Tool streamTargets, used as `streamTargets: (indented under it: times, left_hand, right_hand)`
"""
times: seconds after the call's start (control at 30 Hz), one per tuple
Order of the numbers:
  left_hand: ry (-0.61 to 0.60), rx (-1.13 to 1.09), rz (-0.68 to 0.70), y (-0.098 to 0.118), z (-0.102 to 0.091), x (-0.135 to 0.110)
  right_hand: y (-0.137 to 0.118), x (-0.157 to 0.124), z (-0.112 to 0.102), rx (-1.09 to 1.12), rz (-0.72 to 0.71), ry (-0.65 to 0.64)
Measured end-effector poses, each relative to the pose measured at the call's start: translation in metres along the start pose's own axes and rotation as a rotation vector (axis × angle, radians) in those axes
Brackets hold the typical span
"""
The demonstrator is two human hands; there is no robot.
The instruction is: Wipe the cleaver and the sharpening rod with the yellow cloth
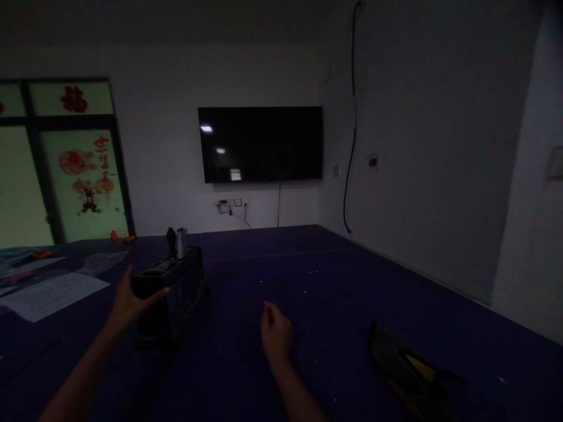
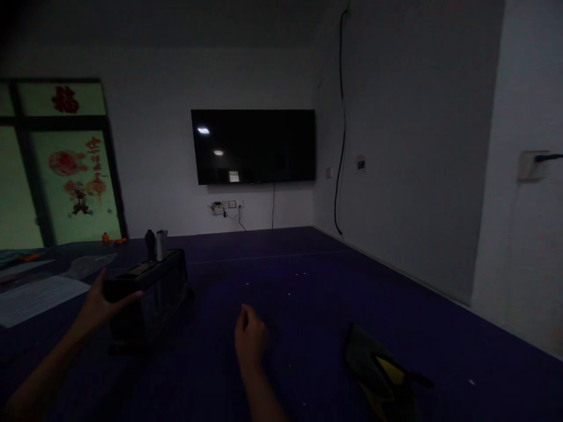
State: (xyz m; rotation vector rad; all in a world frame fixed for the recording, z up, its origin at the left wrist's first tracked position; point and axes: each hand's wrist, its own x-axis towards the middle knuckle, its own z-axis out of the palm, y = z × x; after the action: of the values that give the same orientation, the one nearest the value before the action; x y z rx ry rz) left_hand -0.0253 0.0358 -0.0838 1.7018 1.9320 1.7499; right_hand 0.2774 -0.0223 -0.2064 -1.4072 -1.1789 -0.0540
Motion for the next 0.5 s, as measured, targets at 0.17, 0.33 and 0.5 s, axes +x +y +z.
streamTargets:
  times: [0.17, 0.33, 0.5]
  left_hand:
    - [0.137, 0.285, 0.205, 0.049, -0.004, 0.010]
    - [-0.177, 0.481, 0.107, 0.106, 0.013, 0.026]
    - [-0.189, 0.509, 0.043, 0.120, 0.035, 0.051]
  right_hand:
    - [0.001, 0.000, 0.001, -0.001, 0.016, 0.005]
    - [0.003, -0.001, 0.002, 0.006, 0.029, -0.005]
    - [0.003, 0.000, 0.000, 0.025, 0.046, -0.020]
